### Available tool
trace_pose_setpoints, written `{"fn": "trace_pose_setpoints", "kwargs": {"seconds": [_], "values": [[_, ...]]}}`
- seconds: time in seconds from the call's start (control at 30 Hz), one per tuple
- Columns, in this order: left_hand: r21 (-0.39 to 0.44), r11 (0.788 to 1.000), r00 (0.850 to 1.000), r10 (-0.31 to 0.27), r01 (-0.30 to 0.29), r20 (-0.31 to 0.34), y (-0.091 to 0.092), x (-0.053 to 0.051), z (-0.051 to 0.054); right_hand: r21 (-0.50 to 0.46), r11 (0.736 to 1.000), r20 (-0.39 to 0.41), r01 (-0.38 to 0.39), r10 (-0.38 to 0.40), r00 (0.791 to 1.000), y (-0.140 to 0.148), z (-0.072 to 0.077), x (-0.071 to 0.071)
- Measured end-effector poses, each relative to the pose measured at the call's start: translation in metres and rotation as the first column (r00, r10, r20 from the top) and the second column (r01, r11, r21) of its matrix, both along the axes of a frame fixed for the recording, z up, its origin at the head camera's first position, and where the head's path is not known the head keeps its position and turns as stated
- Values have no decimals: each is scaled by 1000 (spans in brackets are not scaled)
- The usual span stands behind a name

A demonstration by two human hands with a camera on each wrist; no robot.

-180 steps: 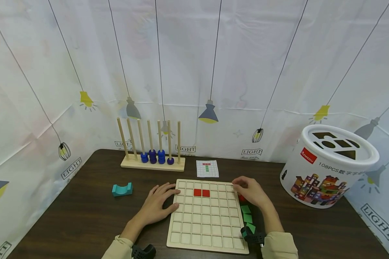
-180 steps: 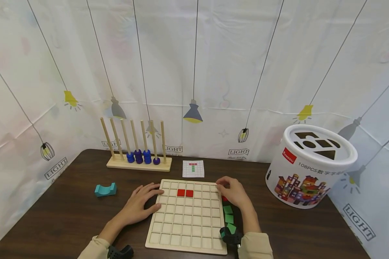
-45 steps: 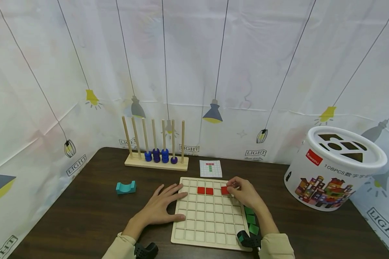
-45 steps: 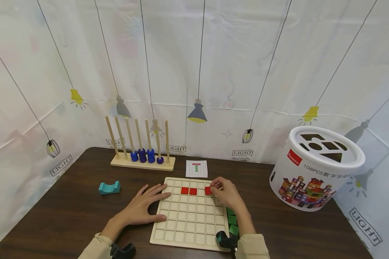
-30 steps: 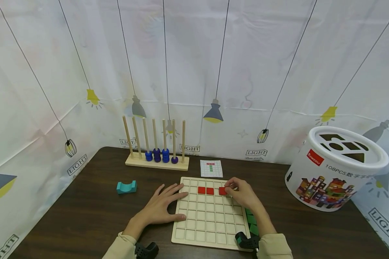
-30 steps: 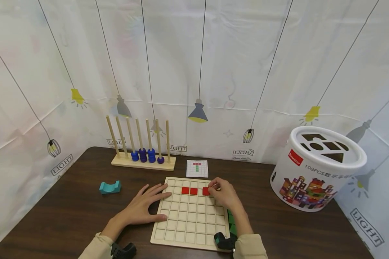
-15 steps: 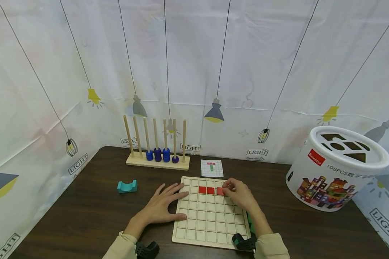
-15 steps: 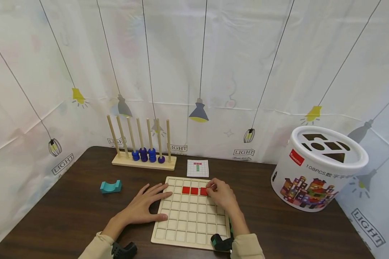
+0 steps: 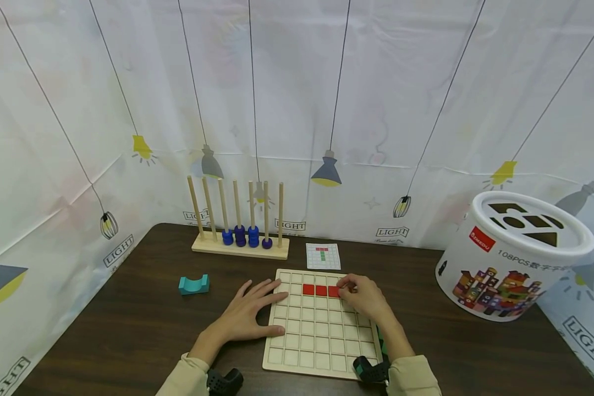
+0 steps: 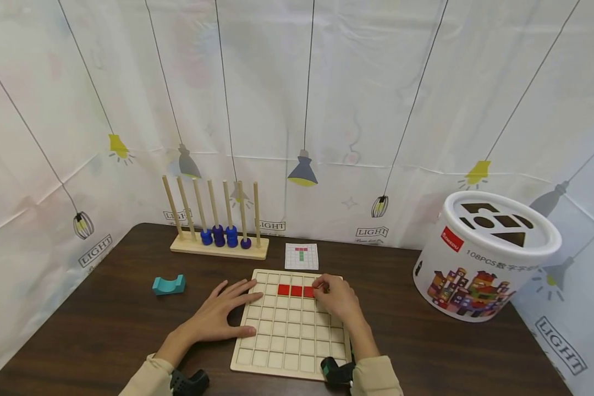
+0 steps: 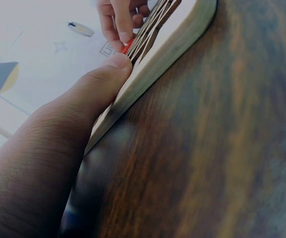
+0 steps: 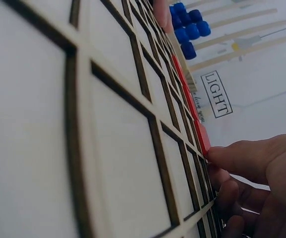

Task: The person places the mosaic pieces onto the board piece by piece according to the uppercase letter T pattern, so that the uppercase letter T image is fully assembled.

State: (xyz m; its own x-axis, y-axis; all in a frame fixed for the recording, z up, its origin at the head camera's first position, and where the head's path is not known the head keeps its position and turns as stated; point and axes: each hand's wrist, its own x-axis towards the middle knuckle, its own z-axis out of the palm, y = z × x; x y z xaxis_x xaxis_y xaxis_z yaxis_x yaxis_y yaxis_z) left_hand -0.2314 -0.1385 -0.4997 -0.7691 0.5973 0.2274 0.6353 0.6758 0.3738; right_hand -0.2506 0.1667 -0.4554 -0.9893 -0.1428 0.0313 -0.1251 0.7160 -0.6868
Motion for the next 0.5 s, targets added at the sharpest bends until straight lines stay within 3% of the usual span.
{"fn": "trace_pose_setpoints", "kwargs": {"seconds": [0.37, 0.5], "values": [[5, 1000, 1000, 0, 0, -6, 1, -1, 0, -111, 993, 38, -38, 43, 998, 7, 5, 4], [8, 1000, 1000, 0, 0, -3, 2, -1, 0, -99, 994, 21, -47, 49, 999, 11, 9, 4]]}}
